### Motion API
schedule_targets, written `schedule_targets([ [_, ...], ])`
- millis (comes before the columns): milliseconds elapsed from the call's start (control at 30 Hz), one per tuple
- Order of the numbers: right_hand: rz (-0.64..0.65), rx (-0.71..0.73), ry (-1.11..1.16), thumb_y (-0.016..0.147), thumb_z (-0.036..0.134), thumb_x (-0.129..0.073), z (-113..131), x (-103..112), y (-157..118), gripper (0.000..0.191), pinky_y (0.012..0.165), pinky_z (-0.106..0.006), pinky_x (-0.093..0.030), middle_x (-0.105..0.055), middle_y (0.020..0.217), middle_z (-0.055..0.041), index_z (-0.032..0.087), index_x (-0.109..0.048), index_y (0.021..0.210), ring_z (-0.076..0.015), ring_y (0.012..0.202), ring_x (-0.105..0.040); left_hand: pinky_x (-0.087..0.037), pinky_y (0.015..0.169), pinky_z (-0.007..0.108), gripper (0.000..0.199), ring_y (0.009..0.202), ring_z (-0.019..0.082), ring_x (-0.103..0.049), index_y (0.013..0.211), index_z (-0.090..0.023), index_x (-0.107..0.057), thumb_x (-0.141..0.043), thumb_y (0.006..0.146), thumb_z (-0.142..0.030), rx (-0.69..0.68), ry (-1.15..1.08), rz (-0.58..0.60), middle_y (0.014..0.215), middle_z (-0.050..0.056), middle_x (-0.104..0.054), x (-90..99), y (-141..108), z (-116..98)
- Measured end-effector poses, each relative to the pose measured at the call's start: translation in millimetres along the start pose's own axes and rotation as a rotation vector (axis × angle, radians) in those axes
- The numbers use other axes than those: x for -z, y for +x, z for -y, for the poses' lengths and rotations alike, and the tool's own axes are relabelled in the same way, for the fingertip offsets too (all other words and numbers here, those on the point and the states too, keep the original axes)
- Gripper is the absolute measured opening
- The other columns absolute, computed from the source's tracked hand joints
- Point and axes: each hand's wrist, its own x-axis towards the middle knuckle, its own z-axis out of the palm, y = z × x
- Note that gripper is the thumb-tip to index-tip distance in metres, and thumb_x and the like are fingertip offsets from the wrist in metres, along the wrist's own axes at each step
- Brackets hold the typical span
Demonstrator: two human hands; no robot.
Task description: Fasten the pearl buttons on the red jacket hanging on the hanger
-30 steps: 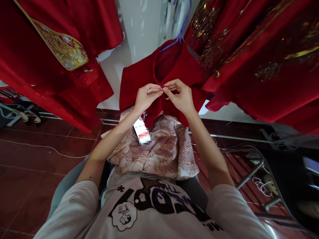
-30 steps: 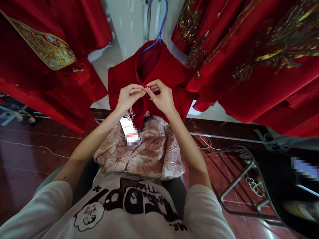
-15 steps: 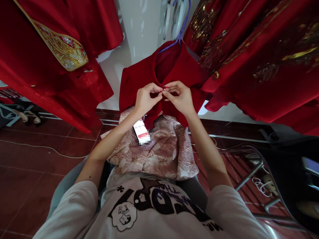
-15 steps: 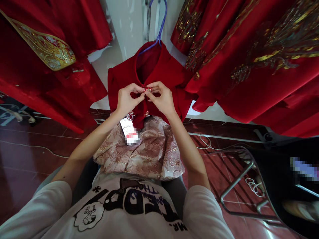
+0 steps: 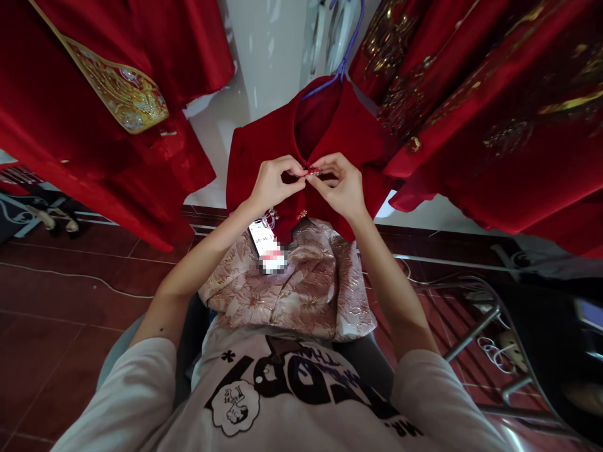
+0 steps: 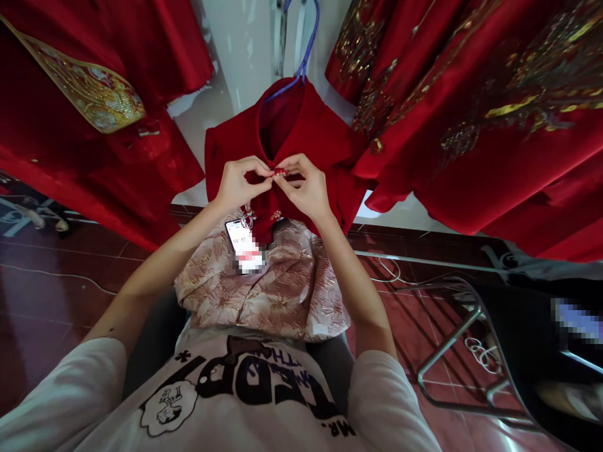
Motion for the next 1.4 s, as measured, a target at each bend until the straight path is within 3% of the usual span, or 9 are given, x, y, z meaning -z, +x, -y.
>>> schedule_targets([
  [300, 0.088, 0.140, -0.178, 0.087, 0.055, -0.066, 5.6, 6.6, 2.4, 0.050, 0.079, -0.034, -0.066, -0.065, 0.101, -0.0036, 0.026, -0.054, 0.127, -0.0187, 0.096, -0.065, -0.056, 0.080, 0.033, 0.016, 0.083, 0.017, -0.072, 0.074, -0.018, -0.068, -0.073, 0.085, -0.028, -0.107, -0.035, 0.111, 0.085, 0.001, -0.075, 7.8, 9.8, 8.5],
  [533, 0.133, 0.150, -0.193, 0.086, 0.051, -0.065, 2.8, 6.6, 5.2, 0.051, 0.083, -0.037, -0.065, -0.062, 0.102, -0.0037, 0.025, -0.052, 0.128, -0.0195, 0.098, -0.063, -0.054, 0.089, 0.037, 0.016, 0.084, 0.018, -0.072, 0.072, -0.020, -0.067, -0.072, 0.085, -0.027, -0.141, 0.022, 0.206, 0.082, -0.001, -0.074, 8.2, 18.4, 14.7],
  [767, 0.155, 0.087, -0.165, 0.083, 0.052, -0.068, 1.2, 7.5, 8.2, 0.053, 0.087, -0.041, -0.062, -0.060, 0.106, -0.0051, 0.026, -0.055, 0.128, -0.0218, 0.100, -0.061, -0.054, 0.086, 0.040, 0.016, 0.083, 0.021, -0.072, 0.066, -0.022, -0.067, -0.077, 0.077, -0.027, -0.013, 0.035, 0.278, 0.078, 0.000, -0.072, 8.6, 29.7, 18.8],
  [967, 0.175, 0.094, -0.176, 0.082, 0.053, -0.068, -5.1, 8.8, 12.4, 0.053, 0.086, -0.040, -0.061, -0.060, 0.101, -0.0041, 0.026, -0.056, 0.126, -0.0210, 0.096, -0.060, -0.054, 0.087, 0.041, 0.017, 0.086, 0.022, -0.071, 0.067, -0.021, -0.068, -0.069, 0.083, -0.025, -0.149, 0.171, 0.423, 0.079, 0.001, -0.071, 7.7, 38.8, 22.1],
  [1200, 0.081, 0.099, -0.168, 0.083, 0.050, -0.067, -10.6, 3.1, 12.6, 0.051, 0.079, -0.036, -0.060, -0.062, 0.100, -0.0033, 0.025, -0.054, 0.126, -0.0189, 0.091, -0.061, -0.053, 0.094, 0.044, 0.013, 0.090, 0.022, -0.070, 0.073, -0.021, -0.069, -0.067, 0.085, -0.020, -0.077, 0.135, 0.259, 0.079, 0.002, -0.067, 0.3, 36.8, 23.1],
  [1267, 0.007, 0.076, -0.176, 0.083, 0.048, -0.067, -12.6, -1.9, 12.0, 0.052, 0.079, -0.036, -0.060, -0.063, 0.096, -0.0020, 0.027, -0.052, 0.128, -0.0185, 0.088, -0.062, -0.054, 0.093, 0.043, 0.005, 0.093, 0.023, -0.070, 0.082, -0.021, -0.071, -0.068, 0.085, -0.018, -0.060, 0.132, 0.298, 0.086, 0.002, -0.070, 0.2, 34.1, 15.7],
  [1400, -0.130, 0.010, -0.197, 0.088, 0.046, -0.063, -17.7, -14.4, 13.4, 0.048, 0.079, -0.038, -0.058, -0.063, 0.095, -0.0016, 0.029, -0.048, 0.130, -0.0197, 0.087, -0.064, -0.056, 0.089, 0.035, 0.021, 0.095, 0.019, -0.070, 0.106, -0.023, -0.066, -0.067, 0.086, -0.016, 0.004, 0.093, 0.229, 0.100, 0.004, -0.070, -5.0, 23.5, -1.9],
])
